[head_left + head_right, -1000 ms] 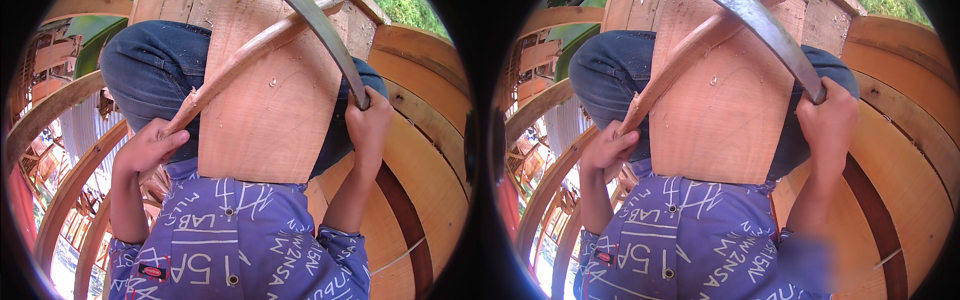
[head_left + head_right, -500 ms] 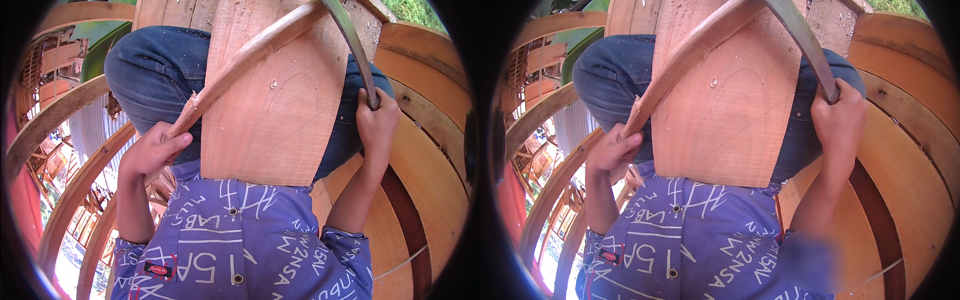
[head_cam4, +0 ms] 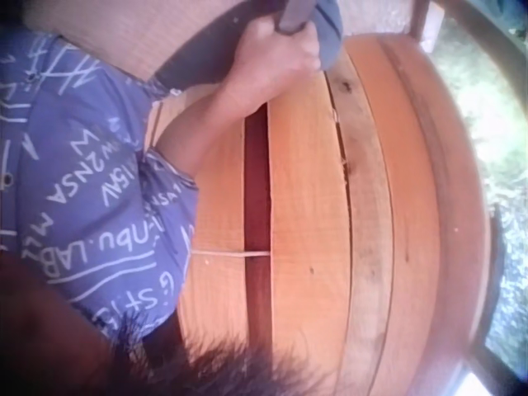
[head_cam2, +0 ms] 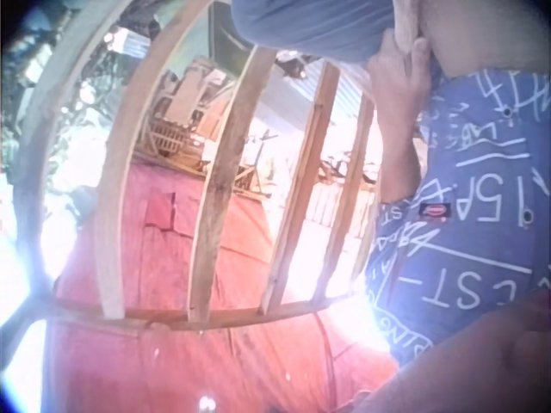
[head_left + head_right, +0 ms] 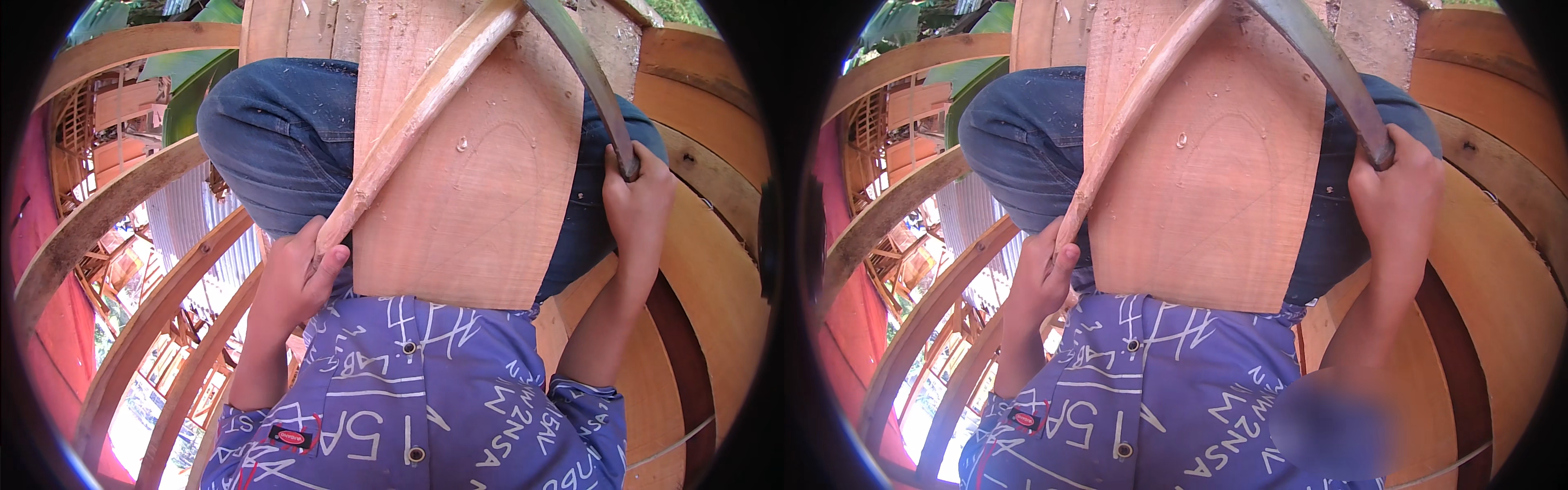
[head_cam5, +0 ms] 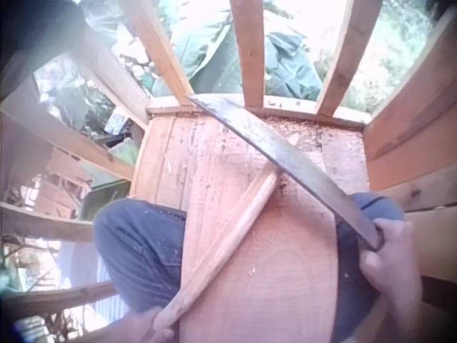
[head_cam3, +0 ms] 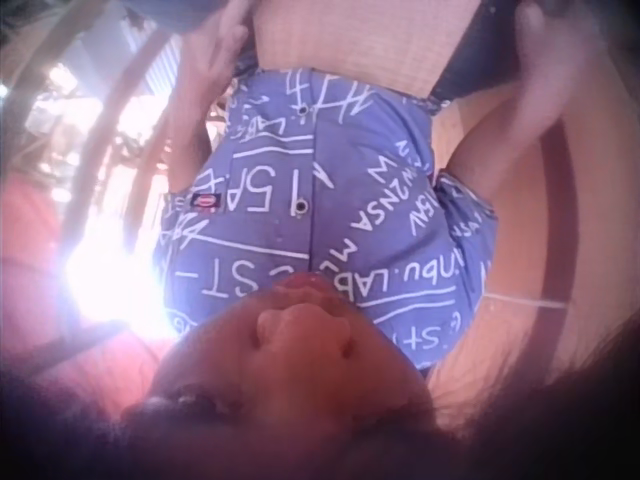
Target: The person sits cross-legged on a wooden floor and uses a curved blade to shave and shape a piece of wood held between their legs. They repeatedly draw the blade along the wood's surface to remove thin shavings.
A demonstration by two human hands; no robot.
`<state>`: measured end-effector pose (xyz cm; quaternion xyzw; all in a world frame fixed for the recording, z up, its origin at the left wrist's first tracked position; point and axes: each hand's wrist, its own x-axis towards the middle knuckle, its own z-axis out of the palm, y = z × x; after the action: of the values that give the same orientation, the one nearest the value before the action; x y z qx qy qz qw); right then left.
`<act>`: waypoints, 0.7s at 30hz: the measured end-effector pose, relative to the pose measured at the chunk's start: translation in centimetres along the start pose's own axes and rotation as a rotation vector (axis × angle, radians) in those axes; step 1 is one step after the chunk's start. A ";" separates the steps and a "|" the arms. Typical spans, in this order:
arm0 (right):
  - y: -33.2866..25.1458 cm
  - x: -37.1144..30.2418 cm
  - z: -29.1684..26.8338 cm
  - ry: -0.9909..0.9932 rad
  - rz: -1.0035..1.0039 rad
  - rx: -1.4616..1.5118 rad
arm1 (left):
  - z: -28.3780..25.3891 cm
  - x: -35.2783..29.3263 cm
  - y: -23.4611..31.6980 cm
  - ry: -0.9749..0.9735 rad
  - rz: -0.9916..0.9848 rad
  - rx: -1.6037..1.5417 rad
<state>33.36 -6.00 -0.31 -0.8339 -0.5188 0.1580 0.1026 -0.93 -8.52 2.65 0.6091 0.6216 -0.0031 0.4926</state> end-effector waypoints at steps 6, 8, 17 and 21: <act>0.0 -0.2 -0.1 -0.010 -0.016 -0.021 | 1.3 -0.7 -0.9 0.124 0.051 0.113; 0.1 -0.3 -0.1 0.006 -0.025 -0.010 | 1.5 -0.6 -1.1 0.155 0.076 0.140; 0.1 -0.5 -0.7 -0.066 -0.062 0.028 | 2.3 0.2 -1.6 0.197 0.130 0.220; -1.6 -1.0 -0.3 -0.093 -0.169 0.008 | 2.9 0.9 -1.8 0.239 0.165 0.235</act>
<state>31.78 -6.20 0.69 -0.7786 -0.5907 0.1895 0.0947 -0.31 -10.06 -0.43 0.7074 0.6189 0.0373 0.3394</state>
